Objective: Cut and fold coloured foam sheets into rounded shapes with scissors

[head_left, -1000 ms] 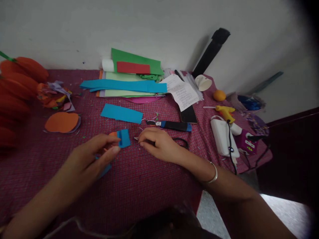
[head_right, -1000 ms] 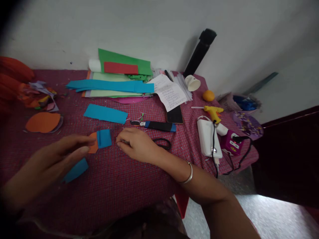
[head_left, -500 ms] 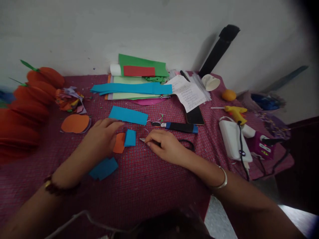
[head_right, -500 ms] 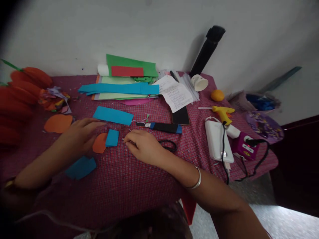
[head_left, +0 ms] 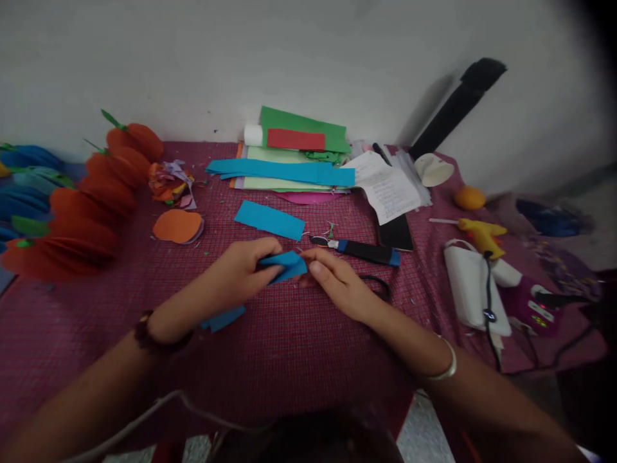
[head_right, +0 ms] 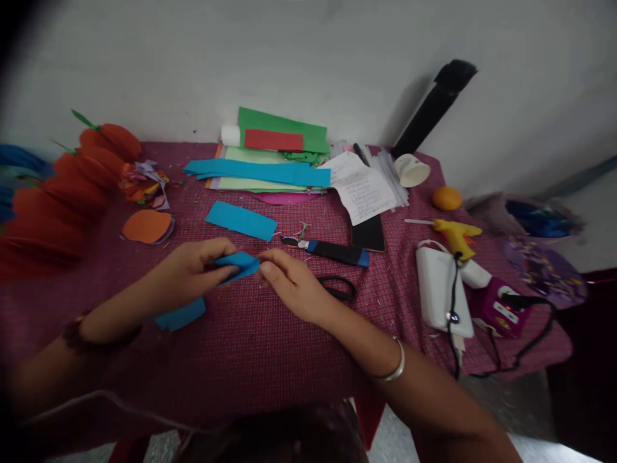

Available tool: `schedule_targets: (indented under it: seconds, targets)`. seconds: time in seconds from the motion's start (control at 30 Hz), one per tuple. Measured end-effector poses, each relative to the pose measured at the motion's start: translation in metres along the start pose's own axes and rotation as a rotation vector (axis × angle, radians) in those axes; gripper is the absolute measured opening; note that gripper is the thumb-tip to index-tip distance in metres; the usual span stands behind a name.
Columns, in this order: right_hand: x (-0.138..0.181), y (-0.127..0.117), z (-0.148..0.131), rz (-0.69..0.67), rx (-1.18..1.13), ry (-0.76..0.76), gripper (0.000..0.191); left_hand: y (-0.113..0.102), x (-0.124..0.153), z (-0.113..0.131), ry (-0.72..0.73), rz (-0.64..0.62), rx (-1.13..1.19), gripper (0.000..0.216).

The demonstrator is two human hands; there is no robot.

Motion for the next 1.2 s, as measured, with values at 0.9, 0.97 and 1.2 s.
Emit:
schedule_targets:
  seconds: [0.9, 0.97, 1.2]
  targets:
    - [-0.007, 0.017, 0.013, -0.127, -0.424, 0.188, 0.015, 0.042, 0.036, -0.006, -0.318, 0.356, 0.710, 0.022]
    - [-0.006, 0.018, 0.012, -0.126, -0.438, 0.180, 0.015, 0.043, 0.036, -0.006, -0.318, 0.394, 0.666, 0.017]
    - [-0.002, 0.019, 0.008, -0.143, -0.437, 0.176, 0.017, 0.040, 0.036, -0.003, -0.210, 0.449, 0.619, 0.009]
Point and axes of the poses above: each hand's wrist, its own x-axis away from the middle knuckle, its own y-axis out of the palm, z = x × y, the point moved 3 cm from there along -x, towards the middle knuckle, and after that the axes turned 15 degrees about y, right-handed, at the moved point
